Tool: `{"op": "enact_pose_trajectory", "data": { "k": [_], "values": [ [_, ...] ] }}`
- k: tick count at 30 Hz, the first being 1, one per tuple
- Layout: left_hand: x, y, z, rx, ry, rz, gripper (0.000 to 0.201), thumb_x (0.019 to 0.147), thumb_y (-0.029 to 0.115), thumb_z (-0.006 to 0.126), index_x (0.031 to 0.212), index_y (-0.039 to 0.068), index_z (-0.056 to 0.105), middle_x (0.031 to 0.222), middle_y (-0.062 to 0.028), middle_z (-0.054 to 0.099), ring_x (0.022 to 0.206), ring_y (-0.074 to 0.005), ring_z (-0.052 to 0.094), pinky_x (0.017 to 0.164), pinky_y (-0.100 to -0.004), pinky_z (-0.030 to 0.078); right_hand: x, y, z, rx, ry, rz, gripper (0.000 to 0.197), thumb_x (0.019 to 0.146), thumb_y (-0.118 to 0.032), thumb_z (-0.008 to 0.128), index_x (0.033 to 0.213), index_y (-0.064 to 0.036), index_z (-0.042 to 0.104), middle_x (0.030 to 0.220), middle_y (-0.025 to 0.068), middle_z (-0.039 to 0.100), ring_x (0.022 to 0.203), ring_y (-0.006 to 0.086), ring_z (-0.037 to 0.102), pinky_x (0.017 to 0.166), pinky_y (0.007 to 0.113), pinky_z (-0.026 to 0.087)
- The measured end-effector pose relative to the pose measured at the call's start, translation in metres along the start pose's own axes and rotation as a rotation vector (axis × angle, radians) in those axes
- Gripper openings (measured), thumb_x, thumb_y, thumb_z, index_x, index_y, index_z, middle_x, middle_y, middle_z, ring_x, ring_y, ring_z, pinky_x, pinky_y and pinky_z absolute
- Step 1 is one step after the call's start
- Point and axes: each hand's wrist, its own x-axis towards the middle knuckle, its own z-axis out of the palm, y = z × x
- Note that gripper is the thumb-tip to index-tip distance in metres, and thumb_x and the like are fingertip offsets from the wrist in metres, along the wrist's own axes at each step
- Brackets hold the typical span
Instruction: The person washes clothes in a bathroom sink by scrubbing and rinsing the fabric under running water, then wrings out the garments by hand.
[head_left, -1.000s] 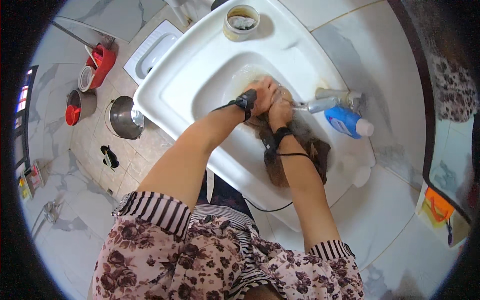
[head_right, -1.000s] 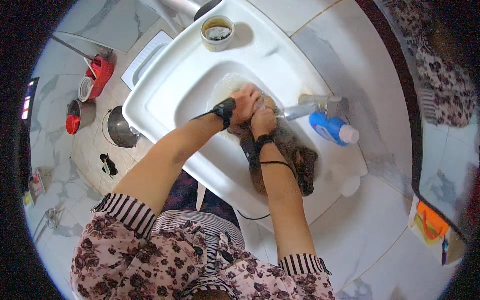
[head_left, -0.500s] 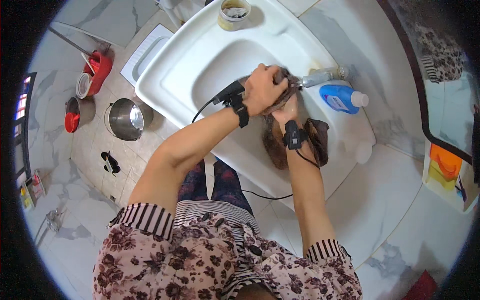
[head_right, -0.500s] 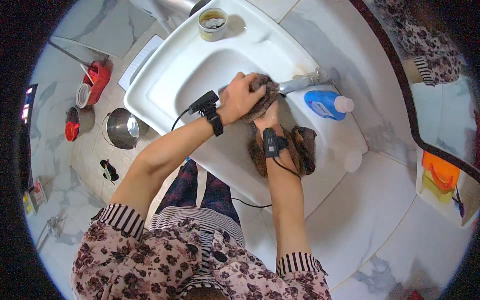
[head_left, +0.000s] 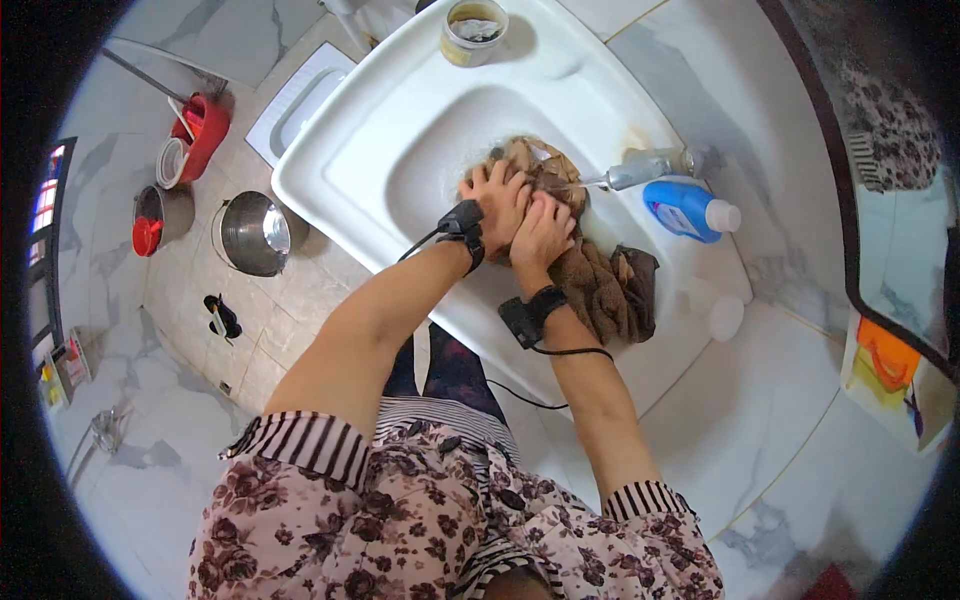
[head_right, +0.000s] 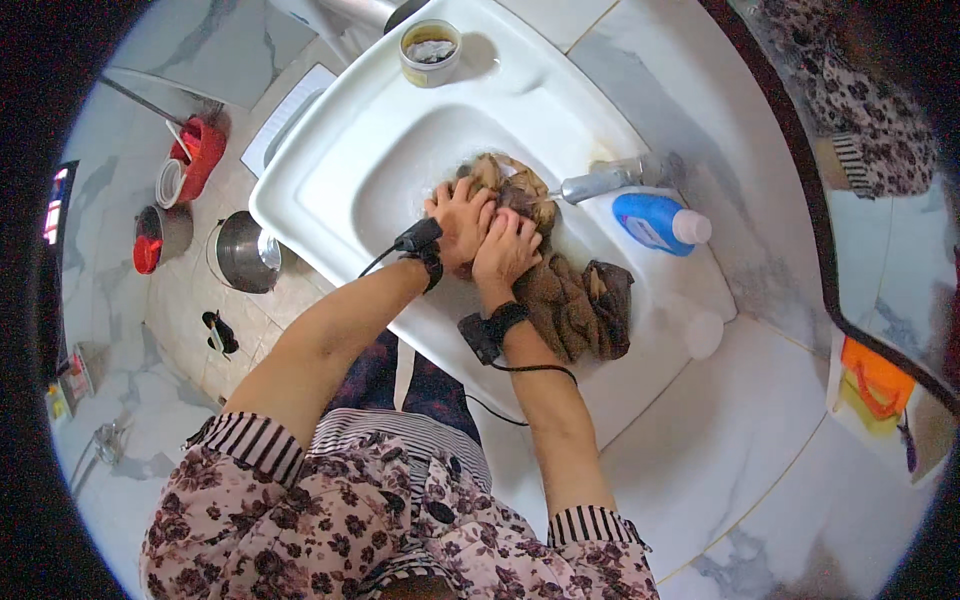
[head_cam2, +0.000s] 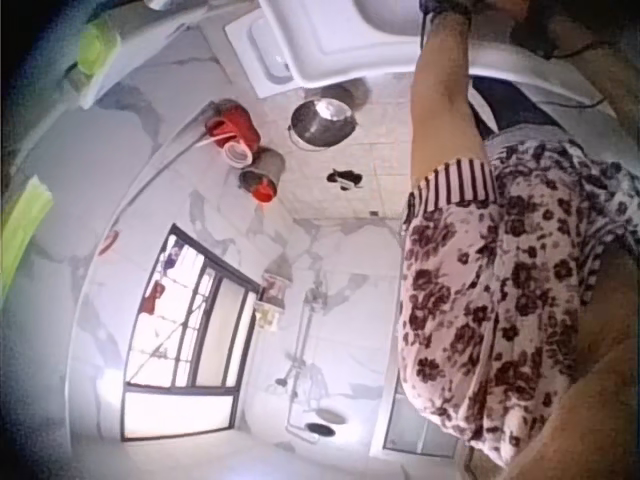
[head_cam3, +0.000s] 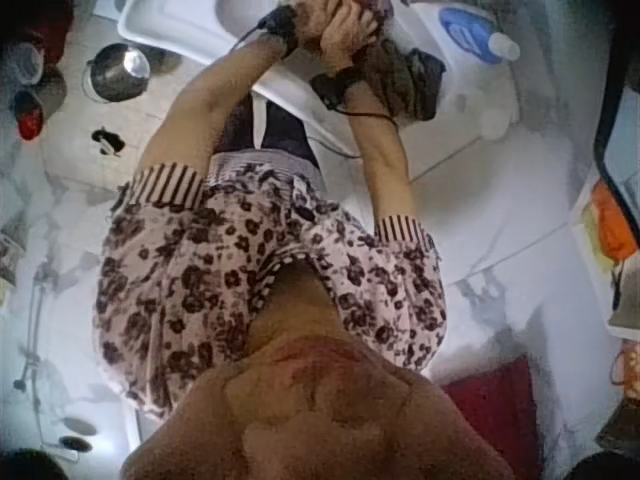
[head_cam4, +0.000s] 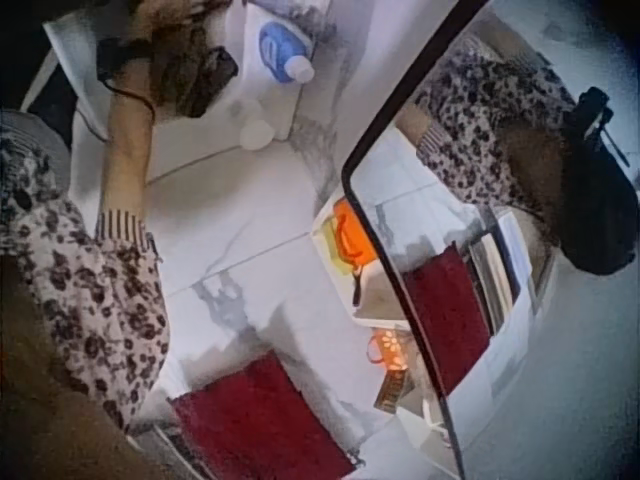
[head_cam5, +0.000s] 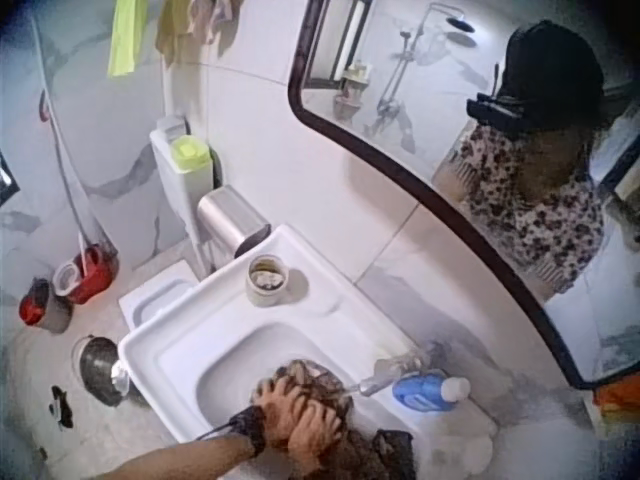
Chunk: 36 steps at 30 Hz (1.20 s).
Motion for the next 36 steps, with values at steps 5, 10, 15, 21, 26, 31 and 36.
{"op": "enact_pose_trajectory", "data": {
  "k": [5,10,15,21,26,31,36],
  "values": [
    [0.003,-0.007,-0.012,0.009,-0.052,0.069,0.025,0.09,0.03,0.046,0.107,0.015,0.058,0.115,-0.0124,0.053,0.106,-0.0346,0.048,0.085,-0.0525,0.04,0.007,0.009,0.013,-0.084,0.065,-0.014,0.029,0.094,-0.031,0.037,0.096,-0.0092,0.056,0.098,0.012,0.055,0.096,0.0337,0.049,0.081,0.05,0.036],
    [0.016,-0.003,-0.025,-0.03,-0.053,0.139,0.026,0.089,0.028,0.046,0.105,0.012,0.059,0.108,-0.0141,0.059,0.103,-0.0321,0.054,0.082,-0.0457,0.047,0.022,0.016,0.013,-0.225,0.116,-0.099,0.029,0.093,-0.027,0.04,0.092,-0.0039,0.057,0.096,0.0191,0.058,0.09,0.0379,0.056,0.073,0.05,0.045],
    [0.046,0.011,-0.021,-0.026,-0.326,0.269,0.023,0.085,0.02,0.048,0.094,0.007,0.064,0.091,-0.016,0.065,0.085,-0.033,0.064,0.073,-0.0423,0.052,0.037,0.04,-0.001,-0.278,-0.092,-0.225,0.029,0.089,-0.025,0.044,0.085,-0.0037,0.063,0.083,0.0188,0.066,0.072,0.0403,0.063,0.065,0.048,0.051],
    [0.072,-0.036,0.013,0.111,-0.344,0.24,0.028,0.087,0.024,0.046,0.094,0.005,0.064,0.088,-0.0162,0.067,0.084,-0.0331,0.065,0.073,-0.0448,0.051,0.06,-0.015,-0.003,-0.062,-0.238,-0.009,0.034,0.085,-0.023,0.049,0.08,0.0055,0.066,0.08,0.0297,0.063,0.077,0.0457,0.063,0.067,0.05,0.051],
    [0.09,0.05,-0.035,-0.325,0.032,0.313,0.021,0.084,0.024,0.055,0.09,0.007,0.066,0.083,-0.0166,0.065,0.082,-0.0337,0.063,0.074,-0.043,0.051,0.096,0.094,0.016,0.177,-0.324,0.064,0.036,0.09,-0.022,0.05,0.119,-0.0001,0.051,0.117,0.0197,0.058,0.108,0.033,0.055,0.092,0.041,0.045],
    [0.043,0.068,-0.082,-0.17,-0.005,0.253,0.022,0.082,0.017,0.058,0.102,0.008,0.06,0.092,-0.0179,0.06,0.088,-0.0373,0.059,0.075,-0.0446,0.05,0.036,0.039,-0.005,1.787,-0.8,0.601,0.038,0.098,-0.024,0.041,0.131,-0.0057,0.043,0.134,0.0095,0.046,0.124,0.0231,0.042,0.099,0.036,0.038],
    [0.032,0.019,-0.071,-0.379,-0.007,0.167,0.022,0.083,0.007,0.055,0.105,0.01,0.058,0.104,-0.019,0.056,0.09,-0.0376,0.058,0.079,-0.0415,0.049,0.047,0.051,-0.05,1.318,-0.404,0.757,0.043,0.098,-0.031,0.04,0.129,-0.0021,0.043,0.132,0.0135,0.046,0.122,0.0295,0.044,0.101,0.038,0.036]
  ]
}}
